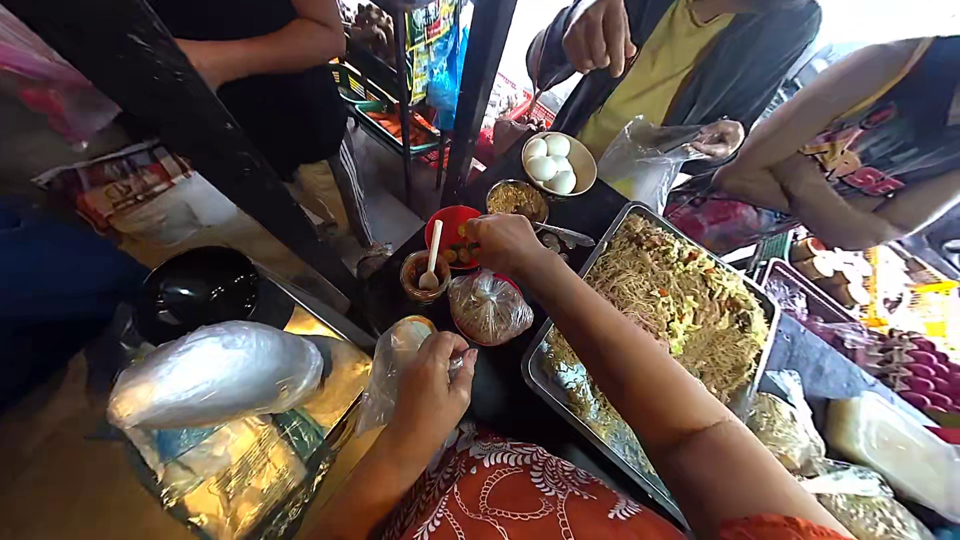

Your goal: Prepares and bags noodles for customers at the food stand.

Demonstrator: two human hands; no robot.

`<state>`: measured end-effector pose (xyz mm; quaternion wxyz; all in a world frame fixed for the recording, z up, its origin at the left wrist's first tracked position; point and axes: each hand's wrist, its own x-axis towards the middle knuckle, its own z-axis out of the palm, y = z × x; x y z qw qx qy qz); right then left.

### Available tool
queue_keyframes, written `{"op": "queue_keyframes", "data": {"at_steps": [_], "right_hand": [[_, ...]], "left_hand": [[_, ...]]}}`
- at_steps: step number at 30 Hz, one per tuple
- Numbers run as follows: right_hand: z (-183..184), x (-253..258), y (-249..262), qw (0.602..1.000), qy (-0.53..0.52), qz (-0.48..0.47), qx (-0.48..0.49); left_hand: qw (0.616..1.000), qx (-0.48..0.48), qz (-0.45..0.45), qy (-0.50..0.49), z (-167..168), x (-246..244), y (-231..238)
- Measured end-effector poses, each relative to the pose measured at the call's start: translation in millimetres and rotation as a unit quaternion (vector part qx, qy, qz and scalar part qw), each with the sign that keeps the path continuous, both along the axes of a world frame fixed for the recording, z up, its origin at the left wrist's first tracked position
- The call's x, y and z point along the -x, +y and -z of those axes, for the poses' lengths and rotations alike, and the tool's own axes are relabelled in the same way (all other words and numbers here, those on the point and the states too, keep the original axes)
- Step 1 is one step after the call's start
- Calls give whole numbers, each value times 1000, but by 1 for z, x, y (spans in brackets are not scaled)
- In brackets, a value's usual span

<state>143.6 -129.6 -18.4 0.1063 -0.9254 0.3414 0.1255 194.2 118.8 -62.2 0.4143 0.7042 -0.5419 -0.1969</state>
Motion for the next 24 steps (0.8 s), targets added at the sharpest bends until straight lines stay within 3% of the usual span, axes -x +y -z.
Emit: {"op": "queue_keyframes", "data": {"at_steps": [3, 8, 18, 21, 24], "right_hand": [[2, -4, 1, 1000, 11, -2, 4], [-4, 0, -2, 1000, -12, 18, -3], [0, -19, -5, 998, 65, -12, -4], [-4, -21, -2, 997, 75, -5, -15], [-4, -20, -2, 997, 73, -1, -14]], "left_hand": [[1000, 16, 0, 13, -8, 2, -13], [988, 2, 8, 155, -18, 1, -8], [999, 27, -18, 38, -7, 4, -20], [989, 7, -25, 148, -18, -2, -19], [955, -5, -14, 296, -23, -9, -15]]}}
